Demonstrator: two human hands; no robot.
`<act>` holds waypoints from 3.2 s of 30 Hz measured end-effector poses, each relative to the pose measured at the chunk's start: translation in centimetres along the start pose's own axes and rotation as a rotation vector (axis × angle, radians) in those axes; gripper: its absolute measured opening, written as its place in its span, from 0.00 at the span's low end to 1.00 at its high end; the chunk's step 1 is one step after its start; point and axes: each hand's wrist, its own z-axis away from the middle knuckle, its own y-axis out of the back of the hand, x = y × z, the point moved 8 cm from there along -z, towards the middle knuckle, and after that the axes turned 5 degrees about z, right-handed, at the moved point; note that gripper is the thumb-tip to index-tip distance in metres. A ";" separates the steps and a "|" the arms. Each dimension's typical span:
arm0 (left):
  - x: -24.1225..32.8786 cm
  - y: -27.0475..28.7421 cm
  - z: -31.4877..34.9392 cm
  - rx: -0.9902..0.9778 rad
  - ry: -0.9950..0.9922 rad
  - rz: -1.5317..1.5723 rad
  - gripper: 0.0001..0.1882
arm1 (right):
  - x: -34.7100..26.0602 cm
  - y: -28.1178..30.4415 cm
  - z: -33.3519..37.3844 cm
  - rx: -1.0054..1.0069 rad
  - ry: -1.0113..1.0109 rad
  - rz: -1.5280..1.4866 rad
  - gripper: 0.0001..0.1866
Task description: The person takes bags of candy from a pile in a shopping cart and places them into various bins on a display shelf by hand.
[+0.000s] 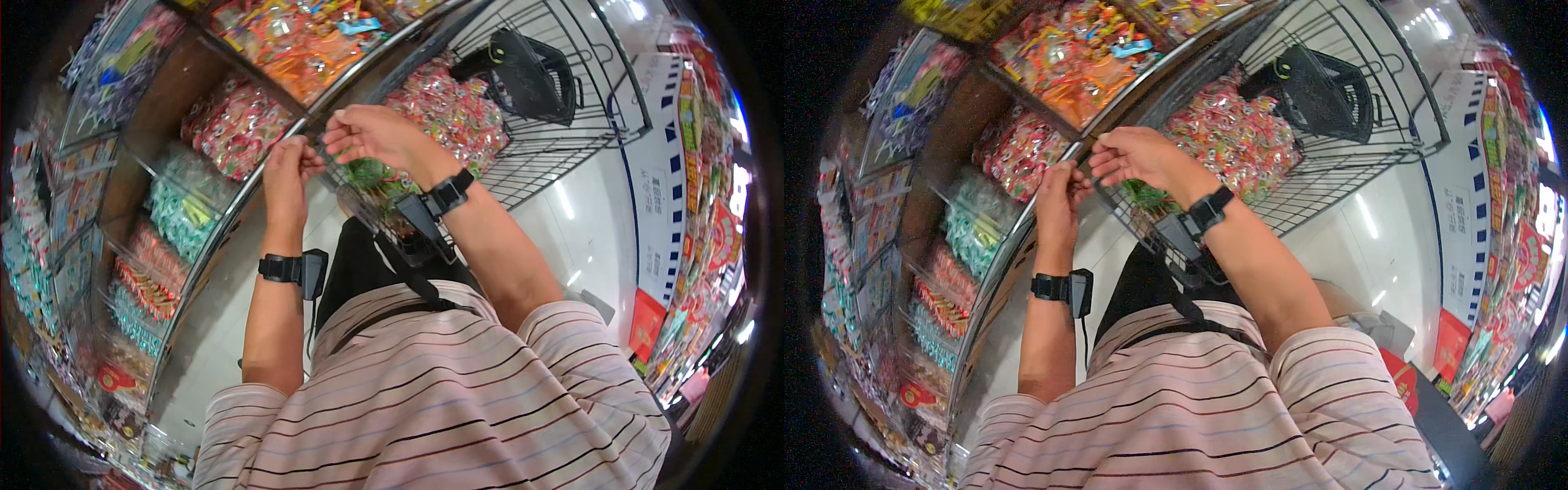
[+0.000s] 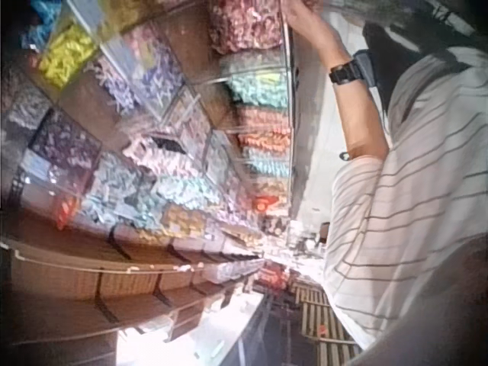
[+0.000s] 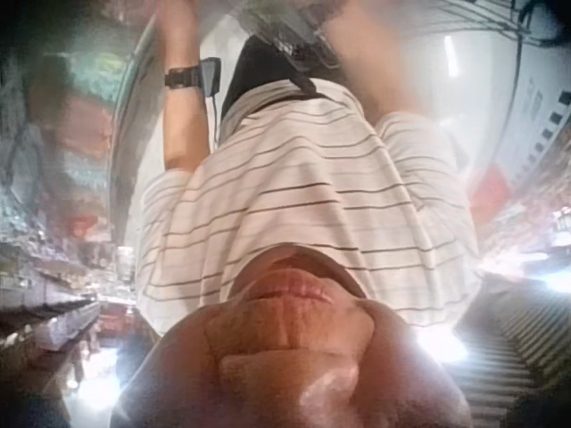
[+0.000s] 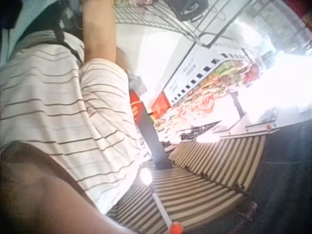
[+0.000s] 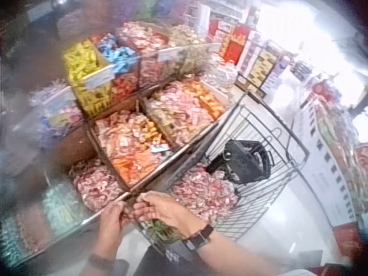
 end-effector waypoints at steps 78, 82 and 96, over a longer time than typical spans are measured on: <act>-26.7 -10.3 -1.2 -0.245 0.565 -0.654 0.22 | 11.9 37.4 4.9 0.686 0.330 1.234 0.09; -25.3 -9.9 -0.6 -0.266 0.549 -0.605 0.21 | 10.6 36.4 6.9 0.624 0.008 0.795 0.19; -14.4 -14.8 1.5 -0.419 0.450 -0.265 0.39 | 2.6 18.6 13.3 0.377 -0.033 0.061 0.18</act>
